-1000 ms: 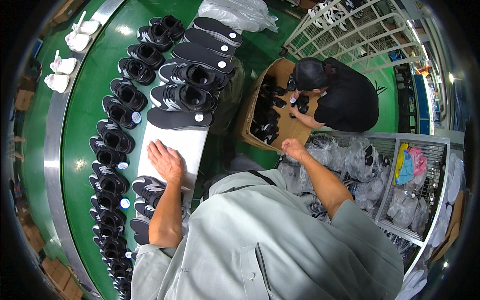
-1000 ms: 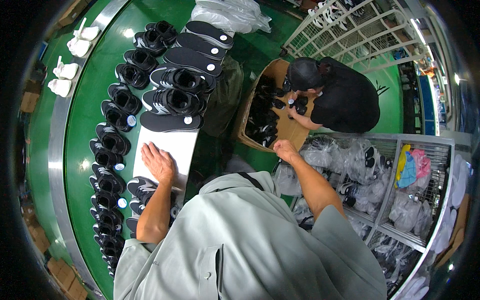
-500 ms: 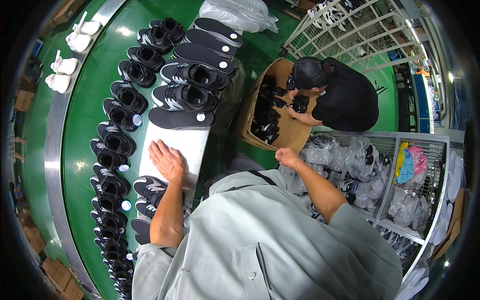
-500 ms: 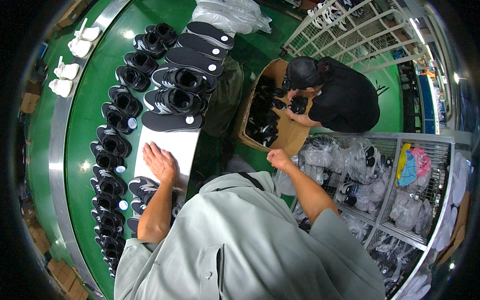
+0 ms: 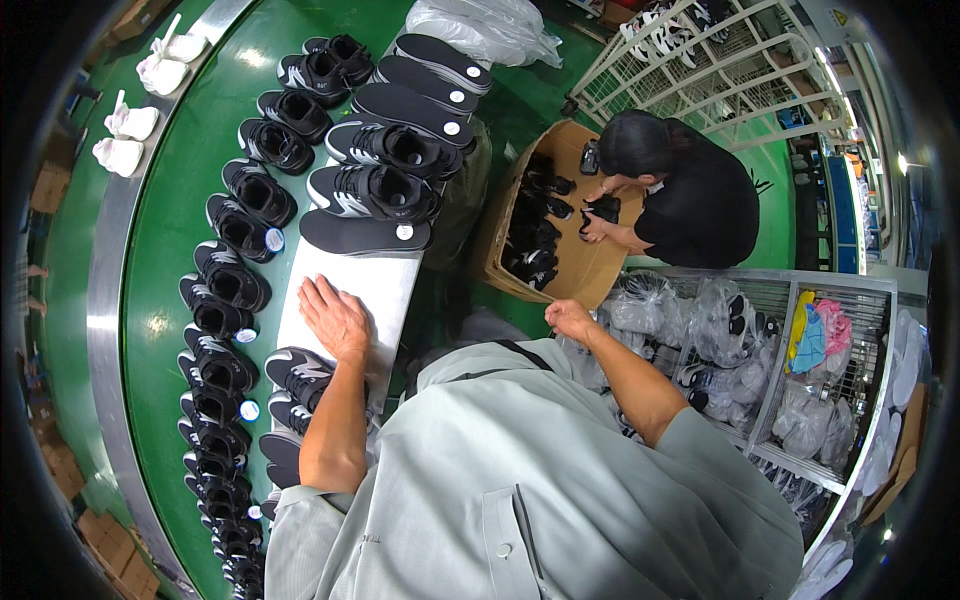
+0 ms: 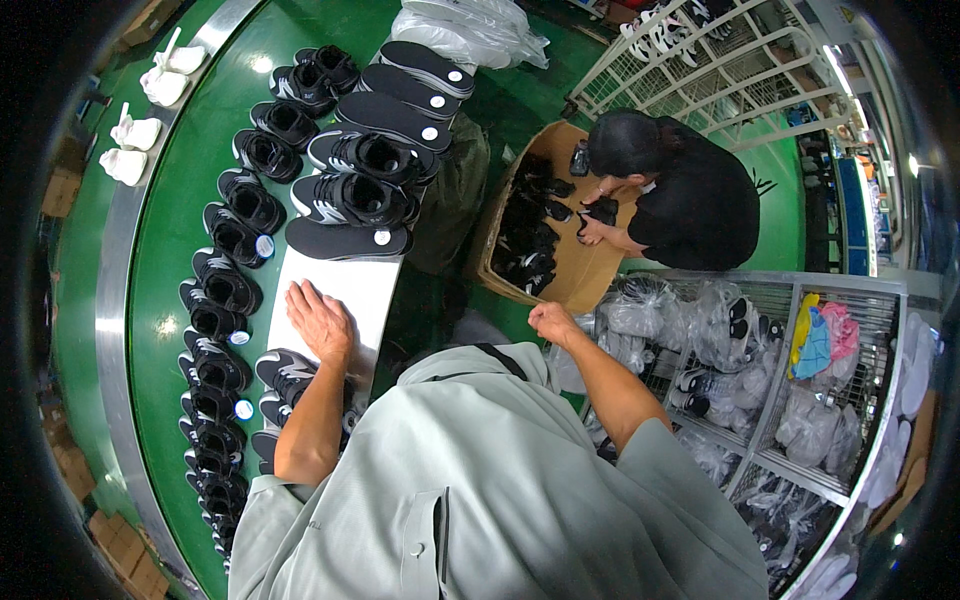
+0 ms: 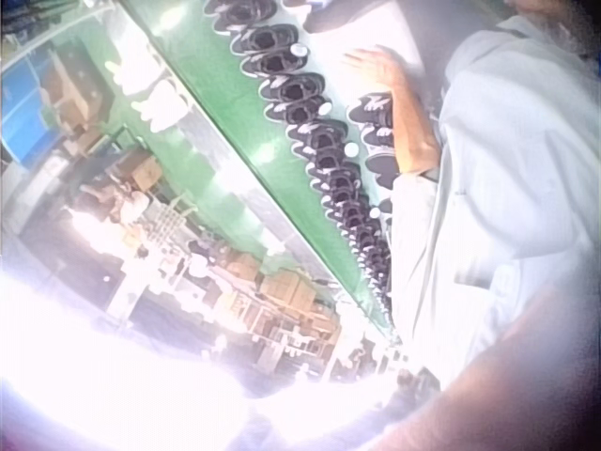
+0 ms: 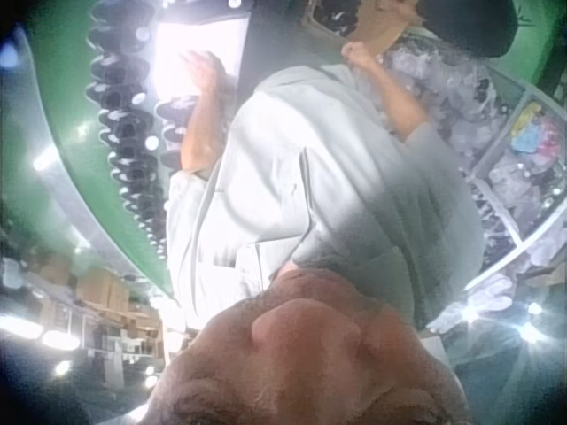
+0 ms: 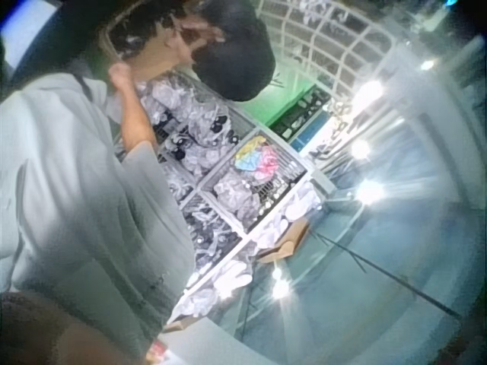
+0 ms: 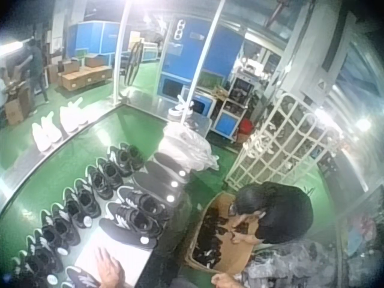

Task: The person picks up shoes from a box one at a time, inserts an insole into each shoe by hand, and places the finished shoes back onto a conveyor belt.

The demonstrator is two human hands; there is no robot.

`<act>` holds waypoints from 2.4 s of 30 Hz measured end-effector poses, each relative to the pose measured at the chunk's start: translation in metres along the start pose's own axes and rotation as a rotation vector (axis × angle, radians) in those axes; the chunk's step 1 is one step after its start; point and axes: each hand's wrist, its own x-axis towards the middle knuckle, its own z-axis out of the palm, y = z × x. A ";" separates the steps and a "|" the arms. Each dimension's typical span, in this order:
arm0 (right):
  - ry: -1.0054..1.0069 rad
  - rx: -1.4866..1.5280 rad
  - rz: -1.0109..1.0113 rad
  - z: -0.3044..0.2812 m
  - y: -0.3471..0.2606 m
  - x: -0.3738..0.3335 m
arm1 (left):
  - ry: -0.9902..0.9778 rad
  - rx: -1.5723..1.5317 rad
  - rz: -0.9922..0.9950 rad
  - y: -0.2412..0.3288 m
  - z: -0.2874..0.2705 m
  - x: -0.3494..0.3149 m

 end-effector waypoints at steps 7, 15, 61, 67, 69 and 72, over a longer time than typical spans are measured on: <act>0.166 -0.222 -0.166 -0.033 0.013 0.021 | 0.011 0.009 0.012 0.000 0.003 0.000; 0.764 -0.534 -0.393 -0.146 -0.062 0.029 | 0.011 0.033 0.006 -0.002 0.005 0.000; 0.777 -0.634 -0.651 -0.070 -0.596 0.138 | -0.079 -0.050 -0.082 0.001 0.007 0.008; 0.787 -0.769 -0.635 -0.023 -0.668 0.222 | -0.098 -0.087 -0.106 0.001 0.002 0.007; 0.806 -0.805 -0.598 -0.009 -0.674 0.241 | -0.116 -0.054 -0.120 0.000 0.004 0.006; 0.779 -0.835 -0.535 -0.001 -0.682 0.269 | -0.132 -0.033 -0.118 0.002 0.004 0.008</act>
